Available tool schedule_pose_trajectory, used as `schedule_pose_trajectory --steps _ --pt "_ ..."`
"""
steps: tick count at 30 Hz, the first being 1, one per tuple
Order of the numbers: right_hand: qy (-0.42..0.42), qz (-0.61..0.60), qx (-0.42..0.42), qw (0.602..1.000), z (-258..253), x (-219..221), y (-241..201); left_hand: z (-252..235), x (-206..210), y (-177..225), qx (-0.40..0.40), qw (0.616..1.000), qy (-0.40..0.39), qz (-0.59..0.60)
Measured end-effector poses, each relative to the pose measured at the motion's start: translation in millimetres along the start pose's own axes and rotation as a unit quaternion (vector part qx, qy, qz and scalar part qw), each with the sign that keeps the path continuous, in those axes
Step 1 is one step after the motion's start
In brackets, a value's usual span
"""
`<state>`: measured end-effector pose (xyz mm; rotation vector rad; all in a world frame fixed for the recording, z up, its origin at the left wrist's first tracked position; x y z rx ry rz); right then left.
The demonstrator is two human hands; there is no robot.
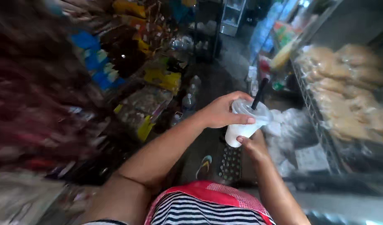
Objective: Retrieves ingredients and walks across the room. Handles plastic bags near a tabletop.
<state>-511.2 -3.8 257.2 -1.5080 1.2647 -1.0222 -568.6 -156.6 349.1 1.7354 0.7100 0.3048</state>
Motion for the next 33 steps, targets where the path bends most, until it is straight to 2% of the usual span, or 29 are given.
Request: schedule_pose_trajectory --steps 9,13,15,21,24,27,29,33 --pt "-0.018 0.060 -0.018 0.998 -261 -99 34 -183 -173 -69 0.028 0.996 0.062 -0.059" --pt "-0.041 0.029 -0.062 0.997 -371 -132 64 -257 -246 -104 0.011 0.991 0.111 -0.078" --pt "-0.033 0.028 -0.064 0.997 -423 -151 82 -298 -283 -128 0.007 0.992 0.108 -0.067" --pt "0.018 0.012 -0.079 0.997 -582 -212 120 -431 -396 -192 0.010 0.995 0.051 -0.082" --pt "0.065 0.086 -0.054 0.993 -652 -254 129 -509 -450 -217 0.002 0.994 0.007 -0.105" --pt "0.113 0.144 -0.013 0.983 -711 -299 148 -590 -495 -248 -0.024 0.988 -0.071 -0.133" --pt "0.110 0.195 -0.004 0.975 -749 -332 163 -645 -518 -273 -0.026 0.985 -0.118 -0.120" --pt "0.089 0.197 0.005 0.976 -836 -408 199 -753 -560 -327 -0.029 0.976 -0.181 -0.120"
Point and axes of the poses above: each hand's wrist, its own z-axis away from the middle knuckle, its own x-axis out of the palm, y = z × x, the point moved 5 cm from there along -z, towards the middle knuckle, and after that the axes turned 8 degrees about -y, right-handed, at the moved point
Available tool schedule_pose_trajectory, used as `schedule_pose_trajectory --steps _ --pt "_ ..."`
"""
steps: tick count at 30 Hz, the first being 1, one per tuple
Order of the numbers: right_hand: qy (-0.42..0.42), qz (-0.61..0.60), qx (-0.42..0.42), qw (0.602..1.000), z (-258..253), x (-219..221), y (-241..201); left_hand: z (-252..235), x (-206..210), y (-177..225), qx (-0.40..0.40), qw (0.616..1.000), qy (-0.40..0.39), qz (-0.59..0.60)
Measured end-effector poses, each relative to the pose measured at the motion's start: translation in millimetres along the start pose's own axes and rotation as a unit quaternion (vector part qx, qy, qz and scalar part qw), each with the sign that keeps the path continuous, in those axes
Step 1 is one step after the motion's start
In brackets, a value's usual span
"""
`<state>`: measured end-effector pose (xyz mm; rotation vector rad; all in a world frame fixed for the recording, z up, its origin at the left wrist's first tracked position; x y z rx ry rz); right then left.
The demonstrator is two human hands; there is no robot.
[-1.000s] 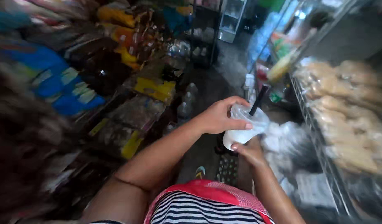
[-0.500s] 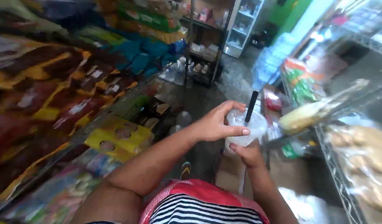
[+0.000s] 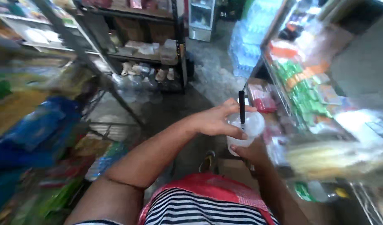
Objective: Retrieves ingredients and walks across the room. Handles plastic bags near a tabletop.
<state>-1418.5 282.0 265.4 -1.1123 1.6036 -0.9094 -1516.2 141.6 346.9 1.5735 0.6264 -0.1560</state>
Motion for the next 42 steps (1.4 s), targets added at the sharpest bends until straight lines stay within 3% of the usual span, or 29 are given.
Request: schedule_pose_trajectory --steps 7,10,14,18,21,26,30,34,38,42 --pt "-0.049 -0.024 0.068 0.996 -217 -64 74 -150 -147 -92 -0.031 0.992 0.098 -0.074" --pt "-0.086 -0.042 0.090 0.991 -305 -77 107 -190 -199 -140 -0.058 0.990 0.128 -0.017" --pt "-0.181 -0.089 0.055 0.978 -428 -69 163 -227 -281 -204 -0.071 0.985 0.153 -0.024" --pt "-0.264 -0.206 0.060 0.940 -548 -63 218 -279 -380 -269 -0.099 0.987 0.115 -0.052" --pt "-0.301 -0.262 0.079 0.914 -636 -80 258 -350 -448 -312 -0.057 0.993 0.088 -0.052" --pt "-0.226 -0.253 0.083 0.937 -763 -146 316 -493 -539 -371 -0.035 0.996 -0.041 -0.067" --pt "-0.157 -0.253 0.086 0.951 -853 -211 368 -610 -599 -423 0.002 0.994 -0.095 -0.045" --pt "-0.160 -0.255 0.076 0.951 -965 -265 417 -713 -671 -472 -0.019 0.989 -0.135 -0.060" --pt "-0.209 -0.224 0.080 0.949 -1104 -311 443 -791 -765 -526 0.011 0.998 -0.045 -0.036" --pt "-0.254 -0.239 0.062 0.935 -1240 -336 475 -831 -868 -588 0.067 0.987 0.106 0.099"
Point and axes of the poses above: each hand's wrist, its own z-axis away from the middle knuckle, its own x-axis out of the palm, y = z × x, the point moved 5 cm from there along -z, towards the middle knuckle, and after that the axes turned 8 degrees about -y, right-handed, at the moved point
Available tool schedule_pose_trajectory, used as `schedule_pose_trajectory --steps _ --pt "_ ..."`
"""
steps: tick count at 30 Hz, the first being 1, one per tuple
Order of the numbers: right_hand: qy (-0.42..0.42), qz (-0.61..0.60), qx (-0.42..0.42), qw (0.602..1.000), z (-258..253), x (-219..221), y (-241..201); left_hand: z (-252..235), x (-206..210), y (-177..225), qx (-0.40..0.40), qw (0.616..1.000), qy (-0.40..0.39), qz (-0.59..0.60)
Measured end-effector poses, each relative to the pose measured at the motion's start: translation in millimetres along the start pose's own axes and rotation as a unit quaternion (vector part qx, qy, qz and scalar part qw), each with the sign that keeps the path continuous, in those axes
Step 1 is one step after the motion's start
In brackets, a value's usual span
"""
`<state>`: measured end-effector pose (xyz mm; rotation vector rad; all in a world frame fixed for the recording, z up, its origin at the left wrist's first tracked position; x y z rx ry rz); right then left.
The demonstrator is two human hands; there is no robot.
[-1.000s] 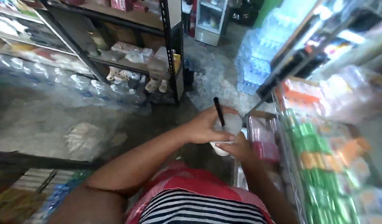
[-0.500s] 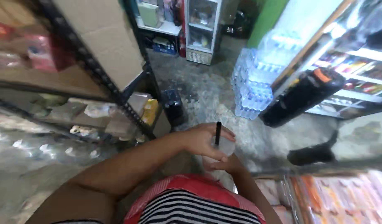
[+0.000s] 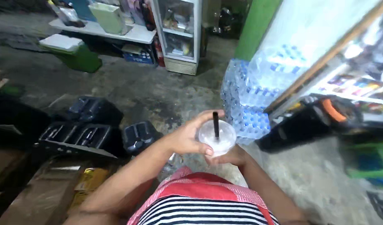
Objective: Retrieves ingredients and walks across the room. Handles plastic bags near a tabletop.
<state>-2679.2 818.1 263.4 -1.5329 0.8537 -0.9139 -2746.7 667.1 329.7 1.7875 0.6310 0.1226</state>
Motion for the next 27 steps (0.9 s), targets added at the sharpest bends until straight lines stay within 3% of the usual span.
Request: schedule_pose_trajectory --steps 4,7,10,13,16,18,22,27 --pt "-0.052 -0.017 0.034 0.998 -115 -84 8 -43 -91 -66 -0.052 0.996 0.065 0.035" --pt "-0.043 -0.091 0.036 0.994 -202 -142 28 -94 -164 -106 -0.078 0.986 0.143 0.041" --pt "0.021 -0.071 0.017 0.997 -287 -198 24 -161 -251 -132 -0.101 0.971 0.215 0.021" --pt "0.169 0.015 0.007 0.986 -365 -255 11 -243 -321 -161 -0.125 0.963 0.237 -0.037" --pt "0.288 0.023 0.012 0.957 -422 -322 7 -323 -374 -194 -0.137 0.967 0.197 -0.086" --pt "0.310 0.023 0.003 0.951 -448 -373 3 -371 -406 -219 -0.126 0.979 0.140 -0.074" --pt "0.265 0.008 -0.040 0.964 -505 -480 2 -454 -471 -294 -0.088 0.995 0.013 -0.041" --pt "0.201 -0.052 -0.019 0.978 -611 -597 1 -551 -553 -374 -0.113 0.993 0.004 0.033"
Point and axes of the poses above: each hand's wrist, its own z-axis away from the middle knuckle, its own x-axis out of the palm, y = z × x, the point moved 5 cm from there along -z, towards the middle knuckle, and after that the axes turned 8 degrees about -y, right-handed, at the moved point
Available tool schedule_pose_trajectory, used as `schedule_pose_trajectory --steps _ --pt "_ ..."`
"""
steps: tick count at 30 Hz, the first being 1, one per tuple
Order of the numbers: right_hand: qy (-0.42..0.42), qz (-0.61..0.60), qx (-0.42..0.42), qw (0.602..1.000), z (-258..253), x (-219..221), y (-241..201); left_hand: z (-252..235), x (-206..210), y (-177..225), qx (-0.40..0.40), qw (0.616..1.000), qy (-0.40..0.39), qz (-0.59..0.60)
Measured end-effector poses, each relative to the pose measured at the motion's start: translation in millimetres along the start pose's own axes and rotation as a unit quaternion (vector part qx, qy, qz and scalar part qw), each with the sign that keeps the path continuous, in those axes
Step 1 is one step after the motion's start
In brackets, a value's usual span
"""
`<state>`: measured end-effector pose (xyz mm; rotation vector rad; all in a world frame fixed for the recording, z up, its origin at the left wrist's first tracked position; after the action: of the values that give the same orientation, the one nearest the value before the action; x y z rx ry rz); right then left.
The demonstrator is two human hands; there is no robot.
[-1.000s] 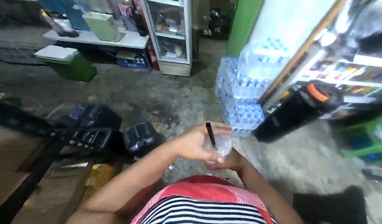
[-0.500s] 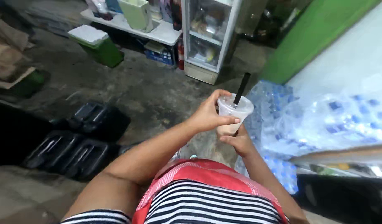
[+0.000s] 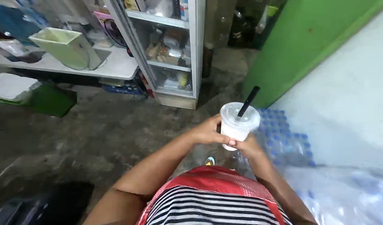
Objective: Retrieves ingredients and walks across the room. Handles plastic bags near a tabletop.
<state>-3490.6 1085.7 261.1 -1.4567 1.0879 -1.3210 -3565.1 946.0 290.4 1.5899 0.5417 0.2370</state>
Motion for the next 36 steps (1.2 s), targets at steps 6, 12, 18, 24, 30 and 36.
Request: schedule_pose_trajectory --steps 6,12,18,24,30,36 --pt "-0.083 0.008 0.033 0.996 -184 -58 -11 -119 -125 -23 -0.018 0.989 0.146 0.021" --pt "0.040 0.119 0.018 0.992 -358 -117 4 -253 -251 -70 -0.053 0.961 0.251 -0.103" --pt "0.090 0.038 0.001 0.995 -496 -216 -33 -418 -348 -83 -0.072 0.996 0.043 -0.043" --pt "0.105 -0.026 -0.012 0.994 -601 -316 -47 -579 -392 -116 -0.012 0.985 -0.078 0.156" --pt "0.128 0.080 0.026 0.988 -726 -442 -59 -746 -449 -161 0.000 0.989 -0.006 0.150" --pt "0.153 0.200 0.070 0.965 -881 -552 -74 -904 -521 -195 -0.041 0.991 0.126 0.022"
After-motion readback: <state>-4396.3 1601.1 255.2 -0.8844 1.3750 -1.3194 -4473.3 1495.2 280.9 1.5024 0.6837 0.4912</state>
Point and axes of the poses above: each hand's wrist, its own z-axis away from the middle knuckle, its own x-axis out of the palm, y = z × x, the point moved 5 cm from there along -z, towards the middle knuckle, and after that the axes turned 8 degrees about -y, right-handed, at the moved point
